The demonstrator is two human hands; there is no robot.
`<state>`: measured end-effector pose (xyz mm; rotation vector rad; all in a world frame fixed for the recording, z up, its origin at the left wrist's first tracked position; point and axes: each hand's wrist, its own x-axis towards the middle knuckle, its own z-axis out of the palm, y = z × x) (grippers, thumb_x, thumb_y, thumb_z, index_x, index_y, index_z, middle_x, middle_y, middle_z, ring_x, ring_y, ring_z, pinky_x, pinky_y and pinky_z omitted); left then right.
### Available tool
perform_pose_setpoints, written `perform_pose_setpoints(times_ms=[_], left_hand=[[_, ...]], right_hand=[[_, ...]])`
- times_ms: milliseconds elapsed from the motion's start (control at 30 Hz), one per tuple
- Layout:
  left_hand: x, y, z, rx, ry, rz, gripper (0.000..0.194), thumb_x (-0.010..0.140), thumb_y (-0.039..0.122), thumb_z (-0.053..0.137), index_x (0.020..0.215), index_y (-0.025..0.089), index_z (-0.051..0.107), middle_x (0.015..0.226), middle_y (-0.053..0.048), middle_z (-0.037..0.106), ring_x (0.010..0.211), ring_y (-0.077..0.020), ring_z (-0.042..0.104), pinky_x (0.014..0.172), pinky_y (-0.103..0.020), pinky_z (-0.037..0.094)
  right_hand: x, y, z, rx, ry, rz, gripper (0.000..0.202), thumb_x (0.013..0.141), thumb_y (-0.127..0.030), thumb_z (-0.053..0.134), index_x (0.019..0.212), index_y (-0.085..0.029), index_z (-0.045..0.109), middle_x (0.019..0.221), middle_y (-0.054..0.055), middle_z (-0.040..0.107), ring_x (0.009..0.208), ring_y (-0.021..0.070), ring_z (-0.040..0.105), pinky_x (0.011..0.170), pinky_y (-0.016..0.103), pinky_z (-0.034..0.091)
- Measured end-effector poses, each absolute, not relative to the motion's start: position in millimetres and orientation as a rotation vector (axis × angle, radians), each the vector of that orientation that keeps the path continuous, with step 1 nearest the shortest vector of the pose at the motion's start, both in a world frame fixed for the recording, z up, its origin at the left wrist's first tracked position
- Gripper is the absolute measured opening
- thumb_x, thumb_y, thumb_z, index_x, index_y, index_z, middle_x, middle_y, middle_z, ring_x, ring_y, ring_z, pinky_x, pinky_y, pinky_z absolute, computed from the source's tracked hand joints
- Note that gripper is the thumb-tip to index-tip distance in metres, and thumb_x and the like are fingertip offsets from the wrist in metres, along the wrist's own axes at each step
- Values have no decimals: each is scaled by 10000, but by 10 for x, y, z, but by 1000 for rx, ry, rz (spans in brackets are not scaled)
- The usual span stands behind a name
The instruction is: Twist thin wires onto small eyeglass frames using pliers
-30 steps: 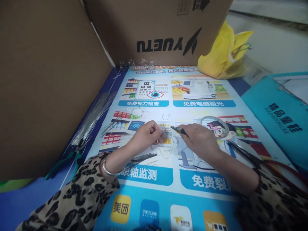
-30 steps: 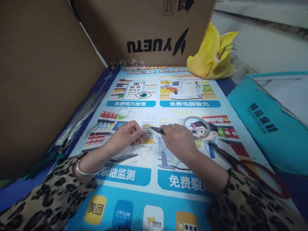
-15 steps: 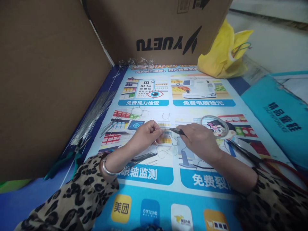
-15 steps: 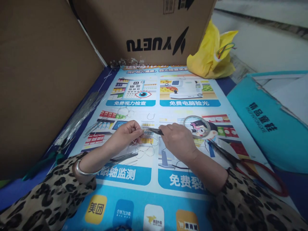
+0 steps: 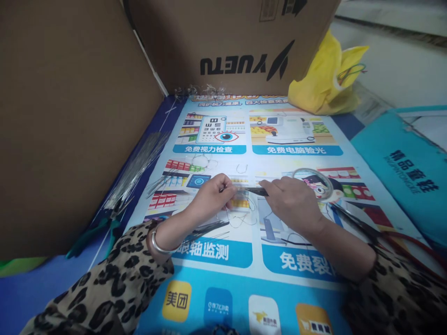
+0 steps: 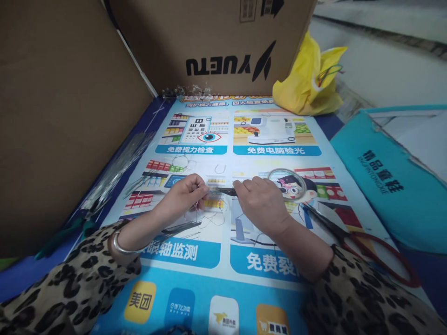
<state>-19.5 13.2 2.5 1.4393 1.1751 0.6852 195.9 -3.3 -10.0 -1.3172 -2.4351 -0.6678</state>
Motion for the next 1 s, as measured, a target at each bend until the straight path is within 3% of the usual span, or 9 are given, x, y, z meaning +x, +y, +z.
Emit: perform_pose_setpoints(times_ms=[267,767,1000], left_hand=[[-198,127,50,1421,1185,701,121,813,300,522,809,198,457,527,56,530,436,-63,487,444,-170,379],[-180,115,143,1279,1182,525,218,802,359,502,732,168,582,481,12,542,398,-77,474,393,-190,349],[-178,120,172,1294,1200,516,194,805,326,498,675,184,517,429,35,506,370,-64,427,389,-177,311]], right_hand=[[1951,-40,-126,-1365,-2396,-458,220,846,-216,495,978,-168,663,778,40,684,732,176,577,667,284,362],[1934,-34,-153,-1482,-2366,-277,225,865,-271,485,960,-184,668,835,44,700,767,182,626,656,270,412],[1941,-31,-180,-1468,-2374,-241,230,873,-271,471,973,-196,664,832,36,700,776,179,620,669,271,406]])
